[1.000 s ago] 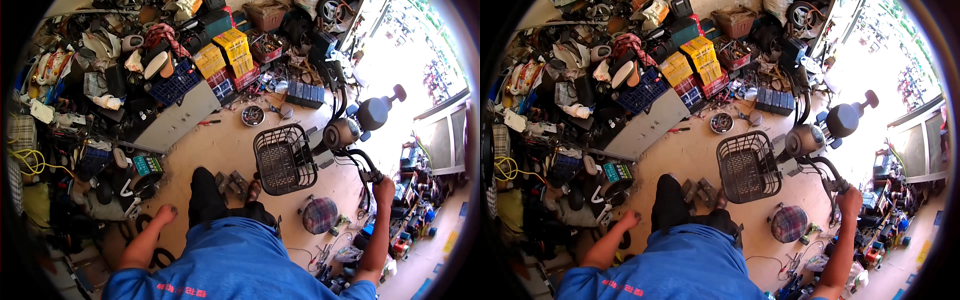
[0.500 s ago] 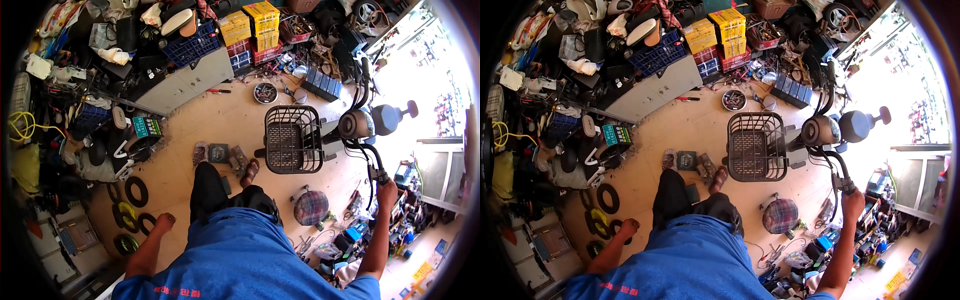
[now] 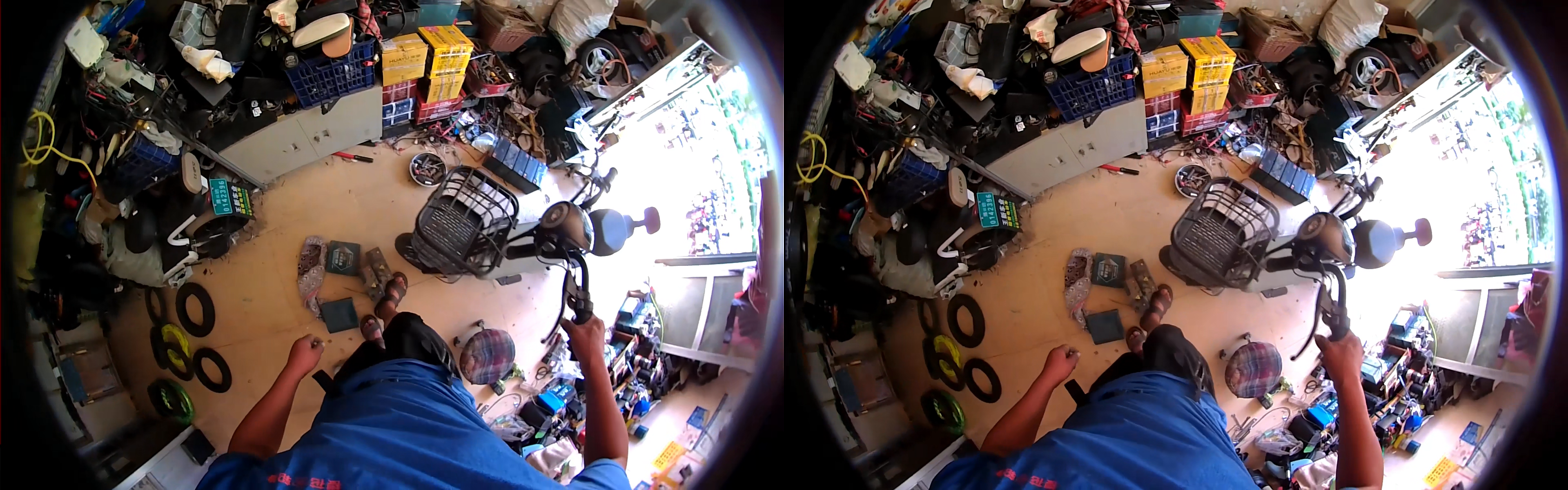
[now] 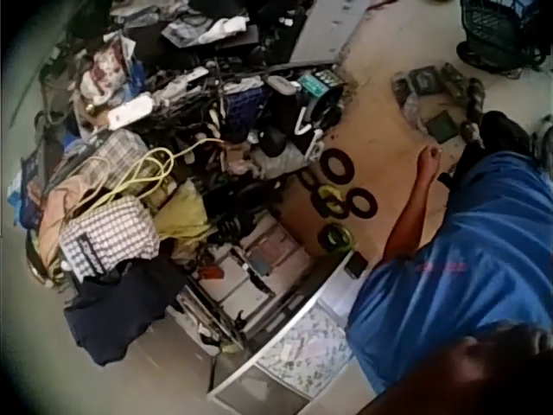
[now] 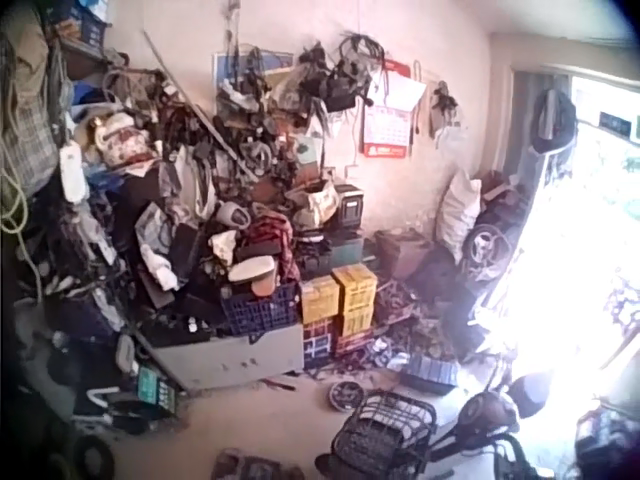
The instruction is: The person attaches a footrest to an electric scooter using a screwdriver, steers the scooter by its handlebars, and selects parts from a container to install a backrest onto the scooter.
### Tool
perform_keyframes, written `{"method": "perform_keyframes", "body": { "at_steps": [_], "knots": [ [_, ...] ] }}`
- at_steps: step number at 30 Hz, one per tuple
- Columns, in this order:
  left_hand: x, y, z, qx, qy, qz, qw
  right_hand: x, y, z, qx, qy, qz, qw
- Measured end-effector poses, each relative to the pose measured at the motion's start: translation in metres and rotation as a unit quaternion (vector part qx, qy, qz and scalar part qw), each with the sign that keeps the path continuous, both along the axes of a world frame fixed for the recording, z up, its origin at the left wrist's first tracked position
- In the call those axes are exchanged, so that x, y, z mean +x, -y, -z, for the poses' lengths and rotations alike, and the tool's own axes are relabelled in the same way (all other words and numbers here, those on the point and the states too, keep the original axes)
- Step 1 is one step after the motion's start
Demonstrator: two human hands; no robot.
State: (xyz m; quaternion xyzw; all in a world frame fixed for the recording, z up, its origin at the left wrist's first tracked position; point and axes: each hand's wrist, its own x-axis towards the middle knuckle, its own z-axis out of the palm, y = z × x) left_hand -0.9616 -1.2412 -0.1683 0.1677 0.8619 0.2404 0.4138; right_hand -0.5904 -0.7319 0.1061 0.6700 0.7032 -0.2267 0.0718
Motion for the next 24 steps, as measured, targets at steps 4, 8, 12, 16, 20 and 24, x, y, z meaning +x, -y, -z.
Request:
{"method": "perform_keyframes", "body": {
  "at_steps": [4, 8, 12, 16, 20, 24],
  "knots": [
    [0.017, -0.051, -0.05, 0.108, 0.043, -0.022, 0.993, -0.043, 0.018, -0.014, -0.031, -0.081, 0.016, 0.996],
    [0.026, -0.099, -0.124, 0.19, 0.084, 0.01, 0.978, -0.075, 0.037, -0.009, -0.073, -0.19, 0.077, 0.976],
    [0.063, -0.173, -0.201, 0.259, 0.185, 0.074, 0.945, -0.102, 0.056, 0.009, -0.104, -0.31, 0.099, 0.94],
    [0.12, -0.243, -0.238, 0.3, 0.205, 0.125, 0.923, -0.14, 0.077, 0.011, -0.138, -0.389, 0.075, 0.908],
    [0.143, -0.298, -0.243, 0.297, 0.197, -0.016, 0.934, -0.162, 0.079, 0.035, -0.105, -0.382, -0.038, 0.917],
    [0.125, -0.317, -0.228, 0.194, 0.183, -0.091, 0.959, -0.189, 0.078, 0.083, -0.044, -0.351, -0.194, 0.915]
  ]
}}
